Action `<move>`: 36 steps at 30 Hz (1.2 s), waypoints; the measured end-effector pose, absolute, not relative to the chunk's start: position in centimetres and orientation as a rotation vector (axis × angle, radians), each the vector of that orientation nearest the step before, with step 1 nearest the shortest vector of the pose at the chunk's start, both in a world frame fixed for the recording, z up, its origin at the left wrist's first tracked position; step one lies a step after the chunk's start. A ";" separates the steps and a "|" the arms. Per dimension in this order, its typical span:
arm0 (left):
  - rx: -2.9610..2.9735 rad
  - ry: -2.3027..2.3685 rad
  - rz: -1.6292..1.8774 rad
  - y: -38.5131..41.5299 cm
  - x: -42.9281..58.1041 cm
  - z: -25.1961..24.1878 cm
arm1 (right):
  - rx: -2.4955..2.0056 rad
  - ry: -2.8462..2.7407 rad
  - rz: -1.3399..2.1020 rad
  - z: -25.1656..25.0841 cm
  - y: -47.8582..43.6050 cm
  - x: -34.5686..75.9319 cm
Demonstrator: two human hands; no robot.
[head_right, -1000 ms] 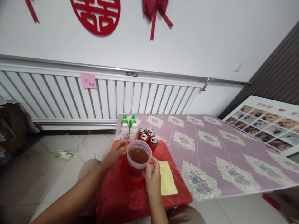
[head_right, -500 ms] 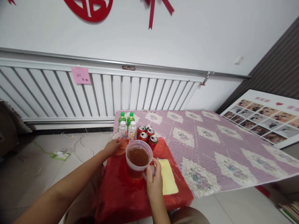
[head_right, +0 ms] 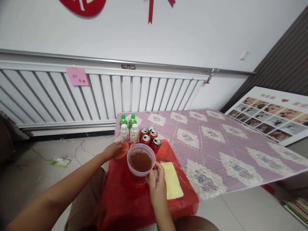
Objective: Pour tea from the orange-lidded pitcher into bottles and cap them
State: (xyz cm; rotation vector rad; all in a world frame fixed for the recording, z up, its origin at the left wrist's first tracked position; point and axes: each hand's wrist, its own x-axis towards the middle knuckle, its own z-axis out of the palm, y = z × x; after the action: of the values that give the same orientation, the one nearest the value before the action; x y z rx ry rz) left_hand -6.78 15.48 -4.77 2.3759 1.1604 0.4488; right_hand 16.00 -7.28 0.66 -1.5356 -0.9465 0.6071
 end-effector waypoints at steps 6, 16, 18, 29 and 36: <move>2.133 1.049 0.739 14.6 -8.1 -2.7 | -1.560 -0.999 0.471 0.8 -7.1 16.1; 1.895 0.751 1.001 10.4 -6.2 9.1 | -1.532 -0.996 0.562 0.0 -7.2 16.3; 2.098 0.671 0.871 9.2 -4.7 11.4 | -1.514 -1.007 0.554 0.0 -7.2 16.3; 2.830 0.481 0.371 7.5 1.6 10.9 | -1.432 -0.987 0.586 -0.2 -7.4 16.2; 2.742 0.501 0.402 7.4 1.9 10.1 | -1.448 -0.997 0.609 -0.2 -7.4 16.3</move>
State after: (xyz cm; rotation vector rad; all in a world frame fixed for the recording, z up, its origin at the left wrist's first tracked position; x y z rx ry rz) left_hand 1.88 7.36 10.05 2.7415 0.5010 0.4022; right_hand 16.26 -7.41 -0.23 -1.4484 -0.9968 0.6094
